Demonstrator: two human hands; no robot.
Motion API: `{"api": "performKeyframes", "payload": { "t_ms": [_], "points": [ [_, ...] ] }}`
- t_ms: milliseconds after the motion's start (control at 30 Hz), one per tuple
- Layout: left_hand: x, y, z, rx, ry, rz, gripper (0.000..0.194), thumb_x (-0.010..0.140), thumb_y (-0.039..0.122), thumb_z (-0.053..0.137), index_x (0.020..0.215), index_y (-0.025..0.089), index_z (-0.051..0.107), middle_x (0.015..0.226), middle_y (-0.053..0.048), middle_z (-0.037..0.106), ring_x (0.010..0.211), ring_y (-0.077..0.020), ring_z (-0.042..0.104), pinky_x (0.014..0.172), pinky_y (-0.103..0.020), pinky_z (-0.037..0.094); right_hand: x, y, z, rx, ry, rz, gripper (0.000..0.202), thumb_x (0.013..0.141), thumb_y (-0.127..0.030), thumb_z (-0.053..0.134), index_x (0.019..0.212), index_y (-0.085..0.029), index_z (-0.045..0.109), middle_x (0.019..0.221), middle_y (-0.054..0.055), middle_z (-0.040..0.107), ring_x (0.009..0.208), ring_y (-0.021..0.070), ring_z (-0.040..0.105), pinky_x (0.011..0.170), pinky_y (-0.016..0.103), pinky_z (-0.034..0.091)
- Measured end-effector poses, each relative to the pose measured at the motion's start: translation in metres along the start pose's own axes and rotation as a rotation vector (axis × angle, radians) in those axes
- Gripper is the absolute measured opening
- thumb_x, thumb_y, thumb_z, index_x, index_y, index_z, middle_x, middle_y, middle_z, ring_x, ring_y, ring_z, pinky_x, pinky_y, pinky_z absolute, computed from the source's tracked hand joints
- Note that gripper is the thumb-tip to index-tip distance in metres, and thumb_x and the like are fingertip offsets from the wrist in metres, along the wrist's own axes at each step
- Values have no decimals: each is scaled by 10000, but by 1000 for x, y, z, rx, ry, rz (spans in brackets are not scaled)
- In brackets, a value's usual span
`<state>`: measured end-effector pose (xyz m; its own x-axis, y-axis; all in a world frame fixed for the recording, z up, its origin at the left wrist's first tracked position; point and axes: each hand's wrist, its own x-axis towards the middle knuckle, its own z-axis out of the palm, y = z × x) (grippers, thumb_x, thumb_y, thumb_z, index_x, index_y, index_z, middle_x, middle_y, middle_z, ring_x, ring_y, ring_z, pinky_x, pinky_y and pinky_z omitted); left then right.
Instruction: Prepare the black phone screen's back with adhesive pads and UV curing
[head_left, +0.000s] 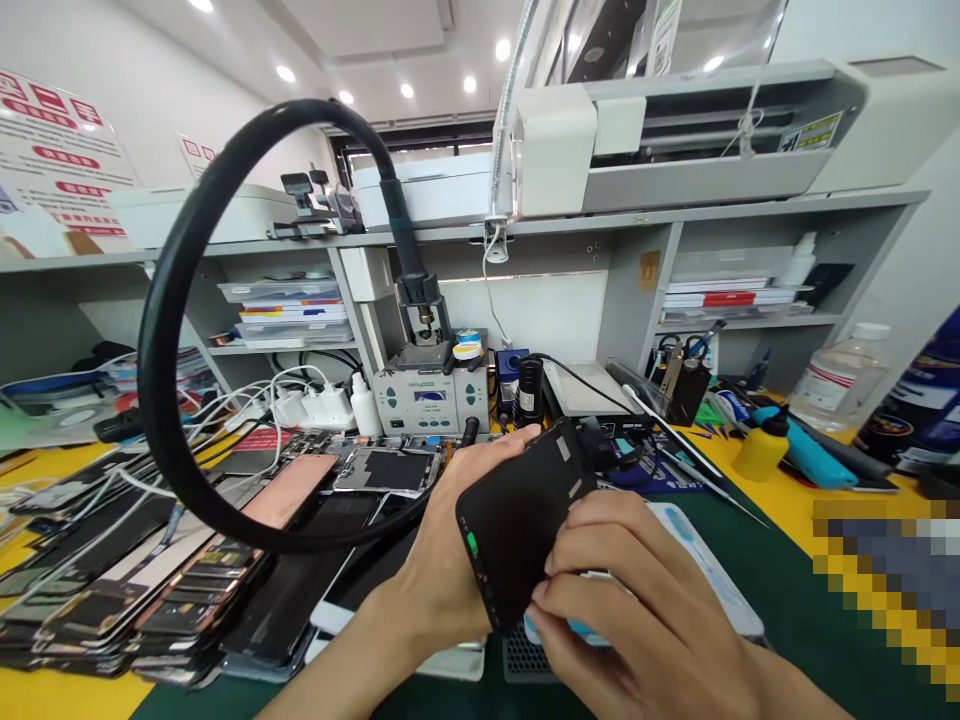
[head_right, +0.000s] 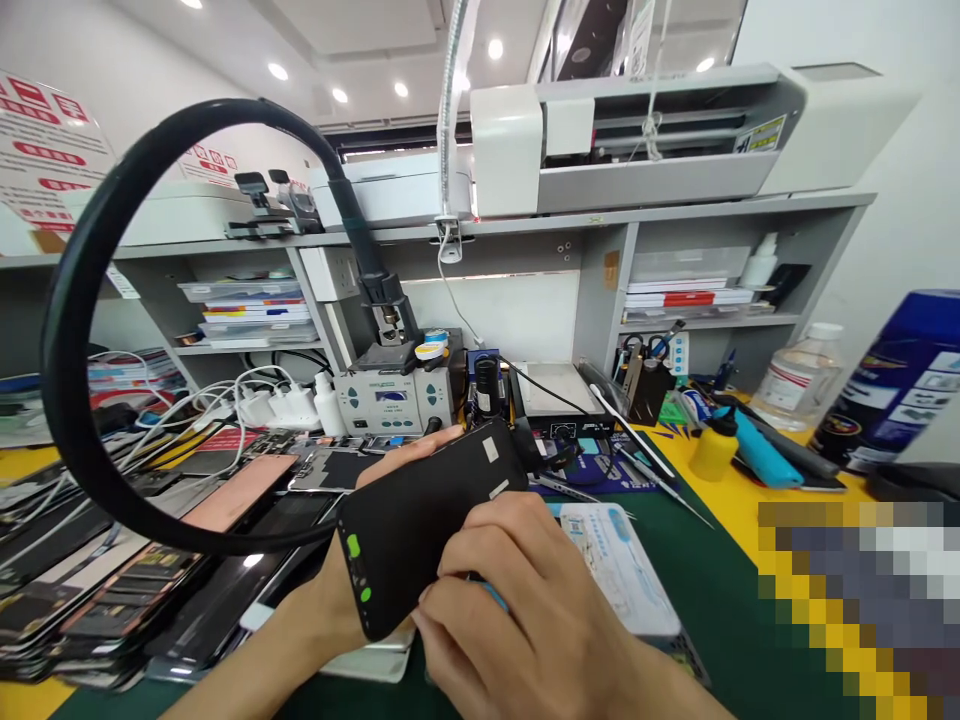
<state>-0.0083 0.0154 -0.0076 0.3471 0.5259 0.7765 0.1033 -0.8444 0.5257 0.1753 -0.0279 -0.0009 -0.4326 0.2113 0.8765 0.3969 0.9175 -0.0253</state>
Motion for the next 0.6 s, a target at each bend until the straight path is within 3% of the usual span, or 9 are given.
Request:
{"api": "performKeyframes", "payload": {
  "t_ms": [100,233,367,500,600],
  "points": [
    [-1,-5,1,154,-51,130,1029,611,246,815,1464,365,252,1465,-86,478,1303,-368,481,1094,-537,364,3,-1,-4,23,-23,17,110,803,-15,651,817,-119,622,773,101,634,798,221,540,704,397,496],
    [-3,-4,0,142,-67,64,1011,608,207,807,1451,374,274,1489,-69,445,1321,-357,455,1112,-518,357,7,-1,-7,44,-65,58,108,815,-22,633,803,-127,612,784,106,625,805,227,533,704,398,493],
    [-7,-2,1,119,-60,-2,971,656,128,771,1442,412,277,1491,-30,435,1350,-321,427,1149,-505,323,5,-4,-7,90,-28,87,119,805,-27,656,823,-137,616,782,91,629,801,221,537,722,397,496],
    [-9,0,6,67,62,-101,905,691,173,802,1399,475,326,1479,14,444,1371,-308,404,1166,-508,302,5,-6,-6,54,-11,77,95,820,-46,668,855,-131,645,795,103,638,809,231,540,713,398,493],
    [-8,3,11,44,191,-101,765,765,157,735,1363,460,367,1452,9,475,1345,-288,449,1131,-493,362,5,-4,-2,-29,-21,46,52,830,-91,683,845,-138,668,792,109,644,804,244,549,696,409,488]
  ]
}}
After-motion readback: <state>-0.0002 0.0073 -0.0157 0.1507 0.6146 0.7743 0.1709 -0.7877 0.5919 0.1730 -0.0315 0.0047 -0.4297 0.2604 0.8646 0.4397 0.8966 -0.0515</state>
